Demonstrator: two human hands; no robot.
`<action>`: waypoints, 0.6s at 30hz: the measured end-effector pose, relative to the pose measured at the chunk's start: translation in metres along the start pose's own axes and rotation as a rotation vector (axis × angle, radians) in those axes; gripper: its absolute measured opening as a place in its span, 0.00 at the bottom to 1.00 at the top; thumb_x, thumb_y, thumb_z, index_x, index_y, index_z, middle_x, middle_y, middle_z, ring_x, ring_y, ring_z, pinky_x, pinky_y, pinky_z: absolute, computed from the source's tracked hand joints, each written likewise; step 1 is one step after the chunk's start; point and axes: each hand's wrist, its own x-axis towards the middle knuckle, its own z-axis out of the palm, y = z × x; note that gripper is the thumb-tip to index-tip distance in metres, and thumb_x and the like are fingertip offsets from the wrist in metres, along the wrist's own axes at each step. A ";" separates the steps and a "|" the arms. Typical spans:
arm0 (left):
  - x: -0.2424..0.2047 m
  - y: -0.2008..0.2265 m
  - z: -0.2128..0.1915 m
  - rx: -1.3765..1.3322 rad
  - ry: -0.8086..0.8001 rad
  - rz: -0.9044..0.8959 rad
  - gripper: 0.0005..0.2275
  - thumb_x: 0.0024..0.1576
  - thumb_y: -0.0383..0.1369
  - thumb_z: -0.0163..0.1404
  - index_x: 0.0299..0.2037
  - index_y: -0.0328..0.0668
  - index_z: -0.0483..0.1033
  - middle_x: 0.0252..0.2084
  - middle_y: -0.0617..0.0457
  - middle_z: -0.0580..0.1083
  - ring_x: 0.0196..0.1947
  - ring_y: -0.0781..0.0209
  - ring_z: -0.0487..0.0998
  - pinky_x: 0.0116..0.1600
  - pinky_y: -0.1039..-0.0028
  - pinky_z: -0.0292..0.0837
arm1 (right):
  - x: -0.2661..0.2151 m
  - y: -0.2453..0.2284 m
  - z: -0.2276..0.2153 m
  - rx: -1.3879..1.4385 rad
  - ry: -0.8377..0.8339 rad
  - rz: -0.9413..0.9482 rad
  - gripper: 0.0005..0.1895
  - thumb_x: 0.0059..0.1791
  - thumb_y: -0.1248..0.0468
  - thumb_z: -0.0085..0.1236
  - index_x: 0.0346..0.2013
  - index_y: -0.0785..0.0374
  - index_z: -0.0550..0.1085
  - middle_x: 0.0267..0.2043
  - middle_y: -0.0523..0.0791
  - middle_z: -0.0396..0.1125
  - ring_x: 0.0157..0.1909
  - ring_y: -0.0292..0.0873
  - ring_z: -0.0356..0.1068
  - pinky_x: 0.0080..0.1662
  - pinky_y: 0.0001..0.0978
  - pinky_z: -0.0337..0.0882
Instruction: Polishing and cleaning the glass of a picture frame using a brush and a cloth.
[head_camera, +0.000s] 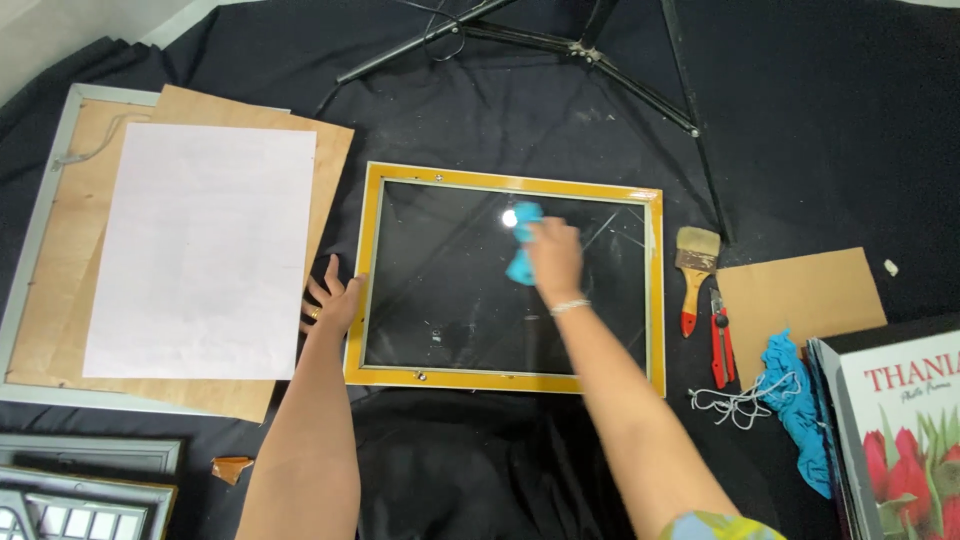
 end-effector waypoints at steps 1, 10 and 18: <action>0.000 0.000 0.001 0.002 -0.003 0.002 0.38 0.54 0.68 0.27 0.74 0.84 0.26 0.78 0.55 0.24 0.75 0.33 0.22 0.71 0.33 0.23 | -0.009 0.029 -0.005 -0.002 0.000 0.003 0.18 0.41 0.60 0.68 0.45 0.45 0.76 0.45 0.39 0.64 0.43 0.46 0.66 0.46 0.40 0.69; 0.005 -0.003 0.004 0.004 0.002 -0.008 0.37 0.56 0.66 0.26 0.75 0.81 0.25 0.78 0.52 0.23 0.75 0.31 0.21 0.70 0.31 0.21 | -0.037 0.121 0.018 -0.121 0.217 0.391 0.25 0.42 0.74 0.67 0.53 0.59 0.73 0.51 0.46 0.56 0.49 0.51 0.58 0.44 0.38 0.69; 0.022 -0.010 0.011 0.070 0.011 -0.028 0.34 0.58 0.68 0.19 0.75 0.82 0.25 0.78 0.53 0.24 0.75 0.32 0.21 0.70 0.32 0.20 | 0.004 -0.120 0.020 0.175 0.117 0.189 0.15 0.44 0.73 0.56 0.44 0.58 0.74 0.48 0.49 0.67 0.46 0.50 0.65 0.48 0.44 0.60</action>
